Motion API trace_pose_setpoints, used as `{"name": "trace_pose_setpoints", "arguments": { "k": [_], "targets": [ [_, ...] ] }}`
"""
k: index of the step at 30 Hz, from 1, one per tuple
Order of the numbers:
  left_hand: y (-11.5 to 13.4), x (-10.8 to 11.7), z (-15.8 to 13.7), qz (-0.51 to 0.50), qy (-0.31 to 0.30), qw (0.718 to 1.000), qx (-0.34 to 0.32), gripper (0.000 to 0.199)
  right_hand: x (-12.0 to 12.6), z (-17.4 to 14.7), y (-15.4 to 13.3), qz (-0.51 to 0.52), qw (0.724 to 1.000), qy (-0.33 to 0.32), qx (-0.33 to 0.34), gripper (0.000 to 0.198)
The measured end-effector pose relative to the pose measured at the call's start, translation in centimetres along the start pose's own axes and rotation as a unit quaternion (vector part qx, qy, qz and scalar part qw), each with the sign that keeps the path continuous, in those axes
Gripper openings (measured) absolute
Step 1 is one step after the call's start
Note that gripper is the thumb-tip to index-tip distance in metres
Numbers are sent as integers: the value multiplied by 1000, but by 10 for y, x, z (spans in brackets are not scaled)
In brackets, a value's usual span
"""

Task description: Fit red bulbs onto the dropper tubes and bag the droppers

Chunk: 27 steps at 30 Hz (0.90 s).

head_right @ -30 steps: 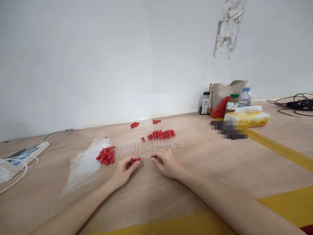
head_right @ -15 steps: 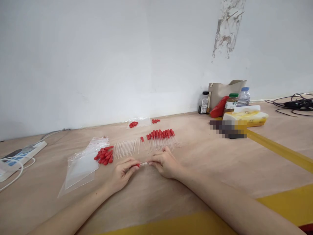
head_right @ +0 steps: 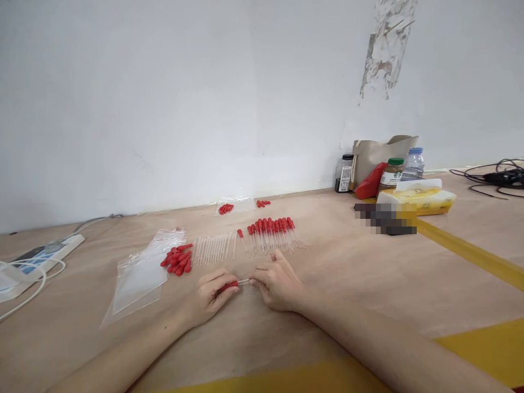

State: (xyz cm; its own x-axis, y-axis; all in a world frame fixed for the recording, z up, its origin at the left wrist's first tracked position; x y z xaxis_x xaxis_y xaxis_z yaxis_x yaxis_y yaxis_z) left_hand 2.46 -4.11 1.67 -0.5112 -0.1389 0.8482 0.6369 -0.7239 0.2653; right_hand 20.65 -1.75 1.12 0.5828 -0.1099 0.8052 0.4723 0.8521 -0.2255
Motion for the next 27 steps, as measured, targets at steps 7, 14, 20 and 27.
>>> {"name": "trace_pose_setpoints", "arguments": {
  "k": [7,14,20,27],
  "targets": [
    [-3,0,1,16,-18,1000,-2,23,-6,7,-4,1,999,-29,-25,21],
    [-12,4,2,2,-29,999,46,21,1,8,2,-55,997,-45,-4,22],
    [-14,5,1,1,-40,995,90,20,12,2,9,-90,995,-36,-18,19],
    [-14,4,2,-41,-47,994,89,20,21,3,27,-42,993,4,-113,18]
  ]
}}
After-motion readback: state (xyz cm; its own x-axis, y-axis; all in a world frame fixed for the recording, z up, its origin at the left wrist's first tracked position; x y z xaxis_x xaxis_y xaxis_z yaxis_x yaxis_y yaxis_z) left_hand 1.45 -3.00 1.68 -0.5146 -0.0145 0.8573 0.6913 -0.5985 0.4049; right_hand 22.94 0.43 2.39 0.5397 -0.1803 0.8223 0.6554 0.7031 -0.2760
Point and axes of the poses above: each hand's wrist, its own z-axis towards the middle knuckle, its own x-axis out of the back of the hand, y = z × x, the point moved 2 cm from there along z, towards the middle knuckle, and after that the axes turned 5 degrees about z, right-handed, at the moved point
